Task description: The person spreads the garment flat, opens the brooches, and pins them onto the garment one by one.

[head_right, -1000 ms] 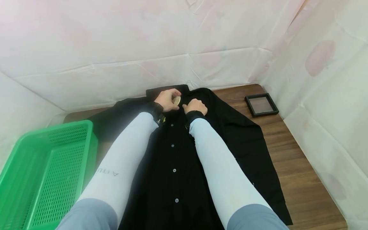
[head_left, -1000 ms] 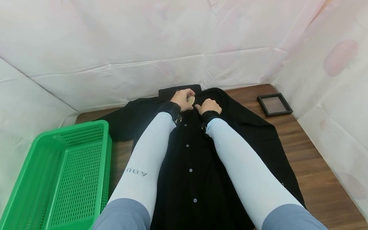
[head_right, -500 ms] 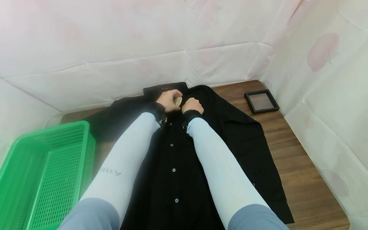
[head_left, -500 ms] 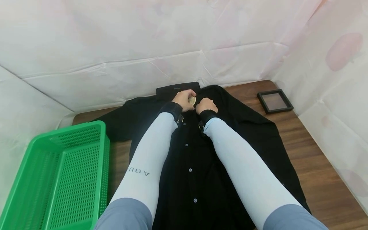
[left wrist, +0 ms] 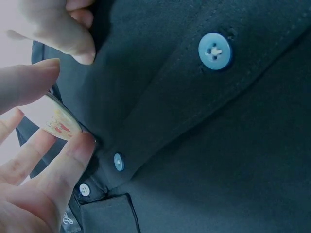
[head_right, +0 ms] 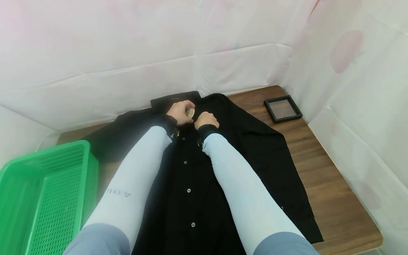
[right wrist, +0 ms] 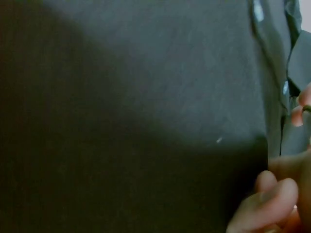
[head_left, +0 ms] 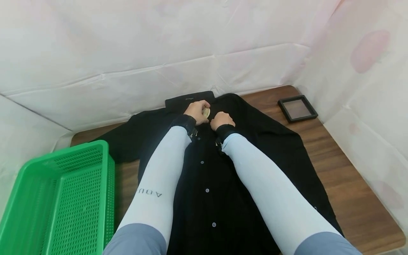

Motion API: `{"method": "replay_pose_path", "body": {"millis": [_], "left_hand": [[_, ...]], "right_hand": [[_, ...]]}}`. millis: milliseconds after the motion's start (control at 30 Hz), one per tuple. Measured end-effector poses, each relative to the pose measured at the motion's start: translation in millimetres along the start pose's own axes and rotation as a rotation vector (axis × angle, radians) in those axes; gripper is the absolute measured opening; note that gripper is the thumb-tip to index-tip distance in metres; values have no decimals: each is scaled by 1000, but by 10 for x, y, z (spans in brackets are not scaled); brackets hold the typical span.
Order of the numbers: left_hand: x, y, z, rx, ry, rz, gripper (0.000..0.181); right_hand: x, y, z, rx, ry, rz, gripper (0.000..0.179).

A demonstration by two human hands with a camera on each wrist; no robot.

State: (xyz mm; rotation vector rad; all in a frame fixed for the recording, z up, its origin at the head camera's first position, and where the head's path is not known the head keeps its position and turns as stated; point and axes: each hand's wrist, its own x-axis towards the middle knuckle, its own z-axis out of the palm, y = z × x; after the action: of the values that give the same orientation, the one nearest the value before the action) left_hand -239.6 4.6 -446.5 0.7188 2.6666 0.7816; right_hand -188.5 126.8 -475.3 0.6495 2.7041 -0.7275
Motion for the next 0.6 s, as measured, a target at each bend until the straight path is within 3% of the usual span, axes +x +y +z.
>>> {"method": "replay_pose_path", "body": {"millis": [167,333,600], "left_hand": [[8,-4,56,-1,-1,1,56],[42,-6,117,9,0,18,55],[62,43,105,13,-5,27,54]], "right_hand": [[-37,12,47,76,18,8,24],[-111,79,45,141,76,0,24],[-229,72,-22,205,128,-58,21]]}}
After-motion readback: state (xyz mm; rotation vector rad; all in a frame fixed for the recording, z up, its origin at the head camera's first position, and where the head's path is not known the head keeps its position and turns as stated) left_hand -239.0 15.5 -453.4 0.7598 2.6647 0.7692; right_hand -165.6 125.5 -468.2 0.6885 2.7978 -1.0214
